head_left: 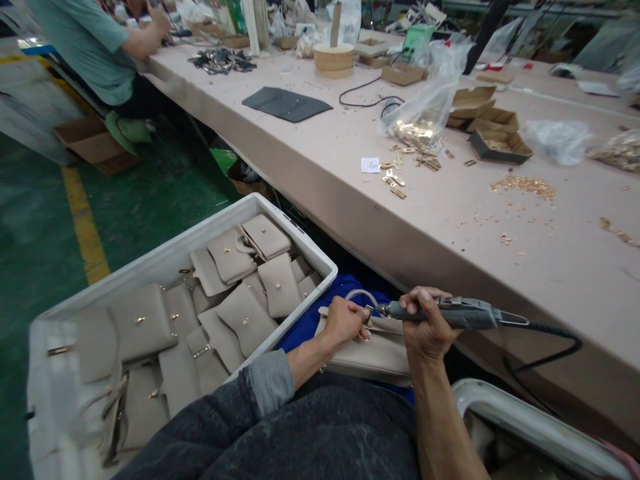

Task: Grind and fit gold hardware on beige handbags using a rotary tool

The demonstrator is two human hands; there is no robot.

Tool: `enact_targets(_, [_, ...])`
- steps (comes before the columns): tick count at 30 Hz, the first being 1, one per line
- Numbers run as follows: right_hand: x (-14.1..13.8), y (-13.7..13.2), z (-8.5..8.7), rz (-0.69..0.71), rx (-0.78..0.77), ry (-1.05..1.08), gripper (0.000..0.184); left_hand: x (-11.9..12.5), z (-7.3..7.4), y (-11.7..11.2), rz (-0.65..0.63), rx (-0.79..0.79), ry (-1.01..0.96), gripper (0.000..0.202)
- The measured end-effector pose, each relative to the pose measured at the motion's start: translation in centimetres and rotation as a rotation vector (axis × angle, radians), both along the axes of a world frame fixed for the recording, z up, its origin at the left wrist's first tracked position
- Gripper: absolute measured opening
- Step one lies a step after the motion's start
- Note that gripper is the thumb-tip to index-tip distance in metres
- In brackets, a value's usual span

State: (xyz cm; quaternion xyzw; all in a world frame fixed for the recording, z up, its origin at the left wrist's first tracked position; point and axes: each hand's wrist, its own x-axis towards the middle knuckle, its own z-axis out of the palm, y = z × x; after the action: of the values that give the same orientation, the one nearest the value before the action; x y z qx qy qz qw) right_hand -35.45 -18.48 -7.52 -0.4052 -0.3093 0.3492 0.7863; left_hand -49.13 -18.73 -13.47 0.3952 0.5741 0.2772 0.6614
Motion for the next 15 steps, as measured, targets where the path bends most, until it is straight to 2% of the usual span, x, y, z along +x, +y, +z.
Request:
enact_targets(8, [-0.43, 0.00, 0.11, 0.004, 0.044, -0.052, 0.015, -0.12, 0.23, 0.17, 0.006, -0.015, 0.005, 0.027])
enact_targets(15, [-0.34, -0.10, 0.13, 0.051, 0.071, -0.084, 0.015, -0.17, 0.34, 0.30, -0.008, -0.016, 0.059, 0.019])
